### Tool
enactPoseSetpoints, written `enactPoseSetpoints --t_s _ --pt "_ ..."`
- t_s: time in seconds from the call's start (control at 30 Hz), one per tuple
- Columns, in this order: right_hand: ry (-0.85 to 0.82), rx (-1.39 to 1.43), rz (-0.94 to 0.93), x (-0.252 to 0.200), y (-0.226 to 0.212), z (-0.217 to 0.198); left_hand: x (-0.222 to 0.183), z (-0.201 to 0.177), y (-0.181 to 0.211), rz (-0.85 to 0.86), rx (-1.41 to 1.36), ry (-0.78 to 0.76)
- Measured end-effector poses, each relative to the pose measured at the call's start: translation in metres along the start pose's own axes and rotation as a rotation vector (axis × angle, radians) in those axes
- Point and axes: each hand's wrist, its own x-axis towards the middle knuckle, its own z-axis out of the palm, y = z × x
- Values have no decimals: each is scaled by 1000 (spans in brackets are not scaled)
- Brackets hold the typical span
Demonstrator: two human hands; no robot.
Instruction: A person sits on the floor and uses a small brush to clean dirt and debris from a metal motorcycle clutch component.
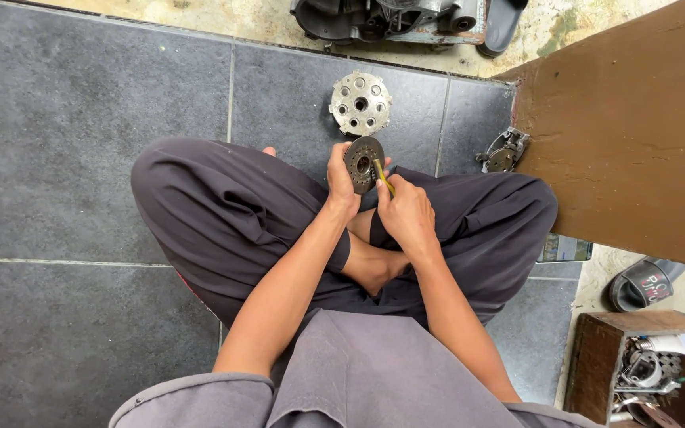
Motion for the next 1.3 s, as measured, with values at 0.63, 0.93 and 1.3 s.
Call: enactPoseSetpoints --t_s 0.63,0.93,1.3 --pt "23 -27 -35 5 -21 0 2 0 3 94 9 28" --pt "-90 -151 33 7 -10 1 -4 10 8 78 21 44" --pt "-12 -70 -18 -4 -16 4 1 6 4 100 41 27"
